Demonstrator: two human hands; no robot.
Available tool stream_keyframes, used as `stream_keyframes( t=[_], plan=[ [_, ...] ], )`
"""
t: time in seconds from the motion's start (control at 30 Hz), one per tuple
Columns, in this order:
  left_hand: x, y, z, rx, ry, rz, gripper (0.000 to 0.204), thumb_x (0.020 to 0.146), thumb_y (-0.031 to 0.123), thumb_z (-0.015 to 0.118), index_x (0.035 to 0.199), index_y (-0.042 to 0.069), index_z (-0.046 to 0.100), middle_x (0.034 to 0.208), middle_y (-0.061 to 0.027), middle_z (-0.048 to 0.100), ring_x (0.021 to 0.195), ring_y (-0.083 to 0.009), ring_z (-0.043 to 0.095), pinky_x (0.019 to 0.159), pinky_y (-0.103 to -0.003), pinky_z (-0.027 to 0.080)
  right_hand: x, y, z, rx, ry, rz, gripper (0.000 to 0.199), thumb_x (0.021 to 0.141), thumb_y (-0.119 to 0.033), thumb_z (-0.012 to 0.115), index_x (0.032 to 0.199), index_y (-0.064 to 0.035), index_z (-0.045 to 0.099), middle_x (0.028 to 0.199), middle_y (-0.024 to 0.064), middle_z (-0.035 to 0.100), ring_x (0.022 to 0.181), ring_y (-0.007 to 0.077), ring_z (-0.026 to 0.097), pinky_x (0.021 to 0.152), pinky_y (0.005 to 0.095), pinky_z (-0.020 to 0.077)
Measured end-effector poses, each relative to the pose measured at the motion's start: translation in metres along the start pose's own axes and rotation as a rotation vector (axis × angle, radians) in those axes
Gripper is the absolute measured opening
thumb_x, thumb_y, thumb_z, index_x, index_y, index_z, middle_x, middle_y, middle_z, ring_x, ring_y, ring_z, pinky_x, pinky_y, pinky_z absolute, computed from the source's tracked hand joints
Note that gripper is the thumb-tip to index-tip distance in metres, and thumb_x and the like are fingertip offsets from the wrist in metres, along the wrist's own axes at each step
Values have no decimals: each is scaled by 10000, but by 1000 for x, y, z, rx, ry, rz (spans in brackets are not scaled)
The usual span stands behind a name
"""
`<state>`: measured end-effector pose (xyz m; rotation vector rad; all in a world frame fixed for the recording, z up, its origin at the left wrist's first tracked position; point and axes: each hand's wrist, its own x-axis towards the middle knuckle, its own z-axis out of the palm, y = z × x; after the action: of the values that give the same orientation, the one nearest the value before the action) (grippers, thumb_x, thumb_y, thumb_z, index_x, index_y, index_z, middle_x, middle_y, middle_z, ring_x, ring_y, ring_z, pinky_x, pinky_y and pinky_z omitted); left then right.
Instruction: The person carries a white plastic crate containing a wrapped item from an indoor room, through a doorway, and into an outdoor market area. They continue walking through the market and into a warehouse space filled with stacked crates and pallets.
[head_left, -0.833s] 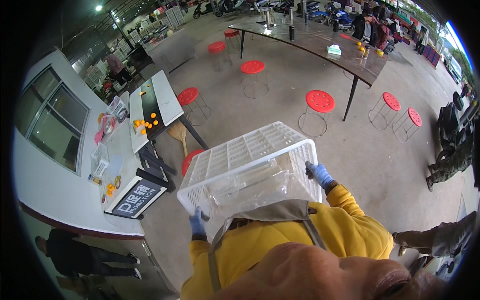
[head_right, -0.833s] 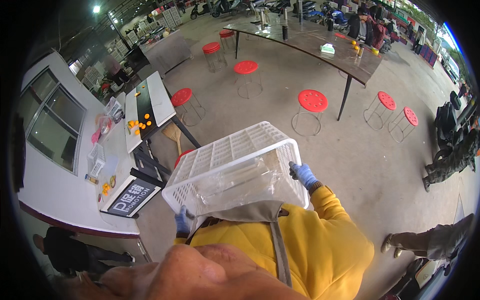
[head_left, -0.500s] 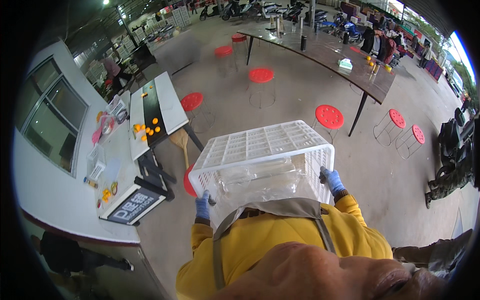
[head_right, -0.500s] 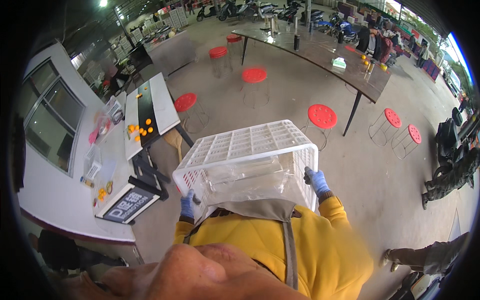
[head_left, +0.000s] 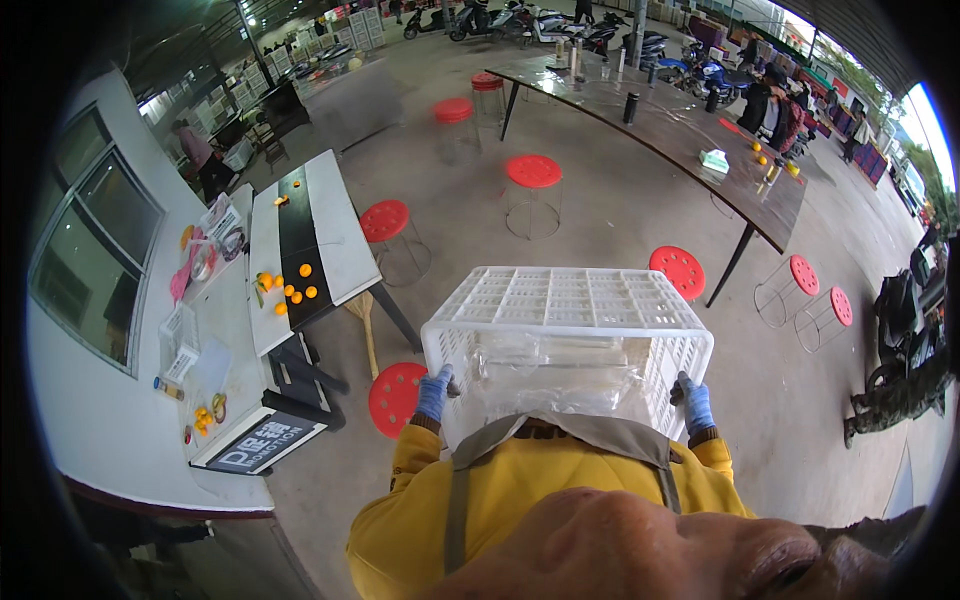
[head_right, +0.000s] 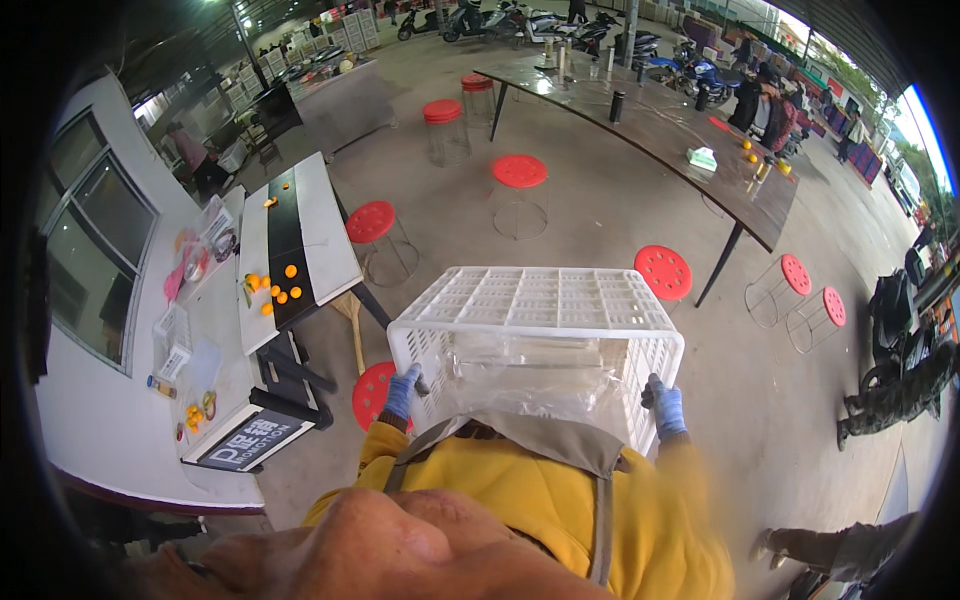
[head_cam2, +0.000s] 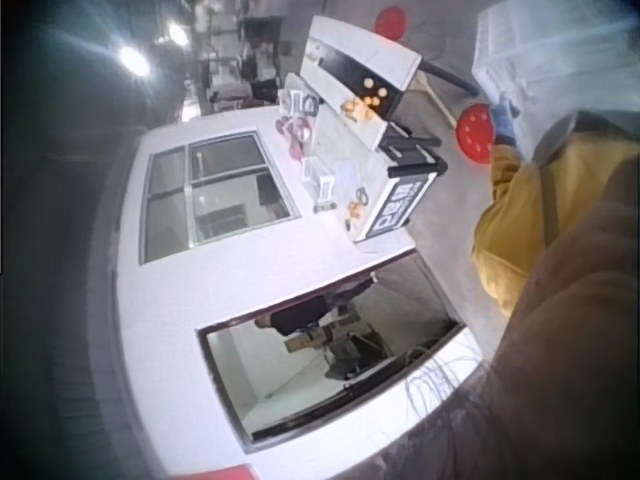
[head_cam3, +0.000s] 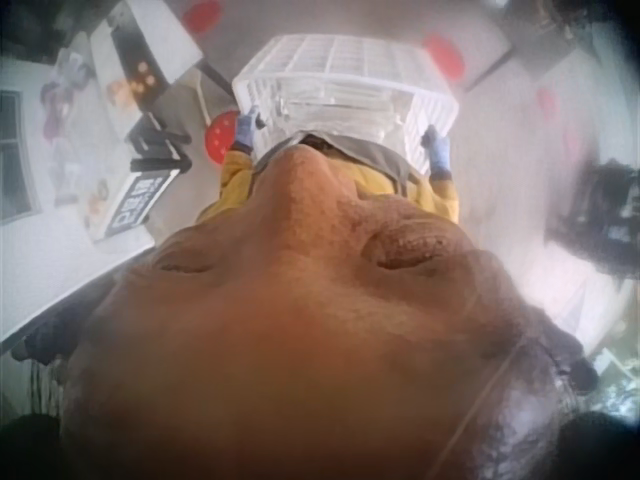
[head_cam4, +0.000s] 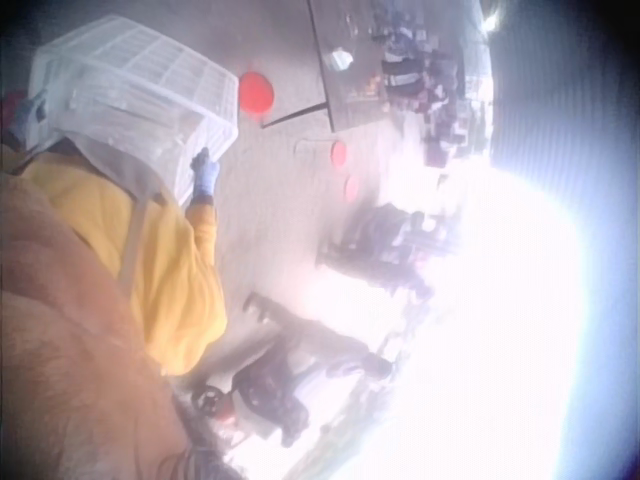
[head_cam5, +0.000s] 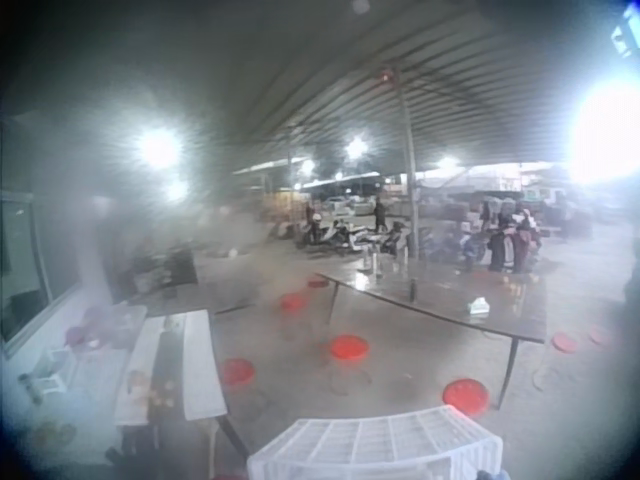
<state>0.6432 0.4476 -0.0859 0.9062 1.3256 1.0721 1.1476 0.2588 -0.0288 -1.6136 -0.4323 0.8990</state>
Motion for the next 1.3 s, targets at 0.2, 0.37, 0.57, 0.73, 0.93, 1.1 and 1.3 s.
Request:
stream_keyframes(
  t=[0.2, 0.37, 0.57, 0.73, 0.93, 1.1, 1.3],
  plan=[
    [103, 23, 11, -9, 52, -36, 352, 808, 360, 626, 733, 19, 581, 544, -97, 590, 429, -190, 577, 447, -301, 497, 100, -46, 66, -26, -83, 7, 363, 818, -340, 620, 794, 21, 589, 670, 107, 599, 546, 188, 564, 537, 304, 490],
    [182, 73, 35, -100, 208, 50, 346, 816, 345, 632, 715, 22, 563, 520, -75, 559, 409, -187, 552, 406, -299, 481, 228, -103, 153, 12, -215, -59, 377, 824, -343, 633, 785, 29, 590, 659, 107, 599, 541, 194, 573, 526, 302, 484],
    [229, 132, 66, -182, 342, 150, 315, 842, 303, 612, 691, 34, 550, 536, -64, 544, 422, -162, 531, 426, -293, 476, 347, -184, 251, -53, -392, -55, 337, 844, -317, 612, 812, 18, 589, 672, 94, 602, 557, 176, 575, 534, 284, 488],
    [298, 156, 69, -165, 456, 117, 277, 864, 252, 570, 689, 39, 559, 555, -68, 558, 452, -172, 538, 452, -288, 455, 431, -219, 348, -150, -462, -79, 356, 837, -340, 613, 819, 15, 592, 670, 84, 596, 572, 177, 578, 544, 284, 492],
    [463, 225, 63, -117, 518, 33, 262, 870, 274, 558, 743, 46, 534, 561, -63, 544, 452, -179, 516, 470, -308, 447, 521, -278, 478, -263, -481, -100, 421, 844, -396, 582, 814, 23, 609, 700, 90, 614, 588, 172, 587, 591, 296, 508],
    [607, 299, 50, -156, 329, 77, 272, 869, 281, 562, 720, 59, 516, 558, -65, 526, 481, -163, 510, 477, -300, 431, 568, -324, 564, -210, -346, -80, 419, 836, -386, 592, 859, 31, 614, 733, 100, 627, 608, 169, 592, 585, 298, 505],
    [777, 353, 33, -36, 146, 107, 310, 873, 296, 542, 692, 44, 524, 571, -73, 538, 509, -161, 506, 515, -297, 436, 629, -332, 648, -136, -267, -137, 339, 843, -321, 612, 819, 17, 616, 699, 68, 606, 594, 153, 569, 582, 282, 483]
  ],
)
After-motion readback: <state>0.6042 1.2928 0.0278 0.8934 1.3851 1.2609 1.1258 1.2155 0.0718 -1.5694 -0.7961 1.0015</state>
